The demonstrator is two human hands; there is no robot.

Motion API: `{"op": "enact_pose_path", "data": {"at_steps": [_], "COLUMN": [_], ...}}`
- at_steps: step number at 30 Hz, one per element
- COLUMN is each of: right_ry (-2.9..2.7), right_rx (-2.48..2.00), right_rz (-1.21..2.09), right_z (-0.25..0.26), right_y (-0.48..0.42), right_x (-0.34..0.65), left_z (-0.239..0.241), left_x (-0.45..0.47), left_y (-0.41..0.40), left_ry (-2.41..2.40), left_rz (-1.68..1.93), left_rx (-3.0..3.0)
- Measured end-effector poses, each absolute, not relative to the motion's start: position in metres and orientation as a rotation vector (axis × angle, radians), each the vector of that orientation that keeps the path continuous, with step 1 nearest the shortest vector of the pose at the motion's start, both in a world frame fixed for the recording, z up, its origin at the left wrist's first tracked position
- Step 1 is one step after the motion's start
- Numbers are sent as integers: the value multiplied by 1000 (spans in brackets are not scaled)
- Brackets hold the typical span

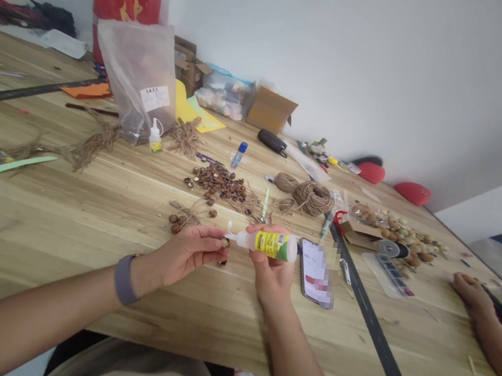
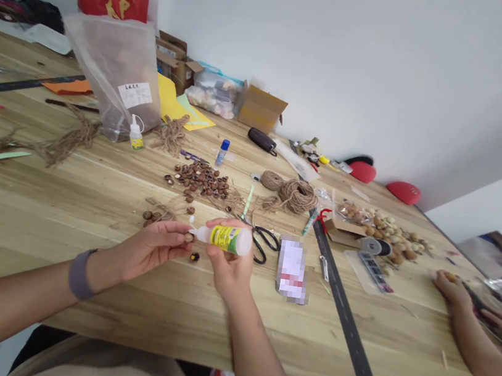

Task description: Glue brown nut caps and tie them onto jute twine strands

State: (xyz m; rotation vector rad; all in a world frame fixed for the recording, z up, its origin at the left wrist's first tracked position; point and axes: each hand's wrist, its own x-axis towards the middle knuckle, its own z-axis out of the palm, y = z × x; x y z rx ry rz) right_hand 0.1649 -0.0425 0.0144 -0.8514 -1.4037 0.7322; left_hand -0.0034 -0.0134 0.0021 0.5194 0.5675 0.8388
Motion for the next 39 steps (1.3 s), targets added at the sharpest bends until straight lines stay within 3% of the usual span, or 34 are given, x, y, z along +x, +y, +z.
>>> {"op": "enact_pose_path", "data": {"at_steps": [39], "right_ry": [-1399], "right_rx": [-839], "right_rz": [745], "right_z": [18], "right_y": [-44], "right_x": [166], "left_z": [0], "left_x": [-4], "left_y": [-13], "left_ry": [572], "left_rz": [828], "left_rx": [522]}}
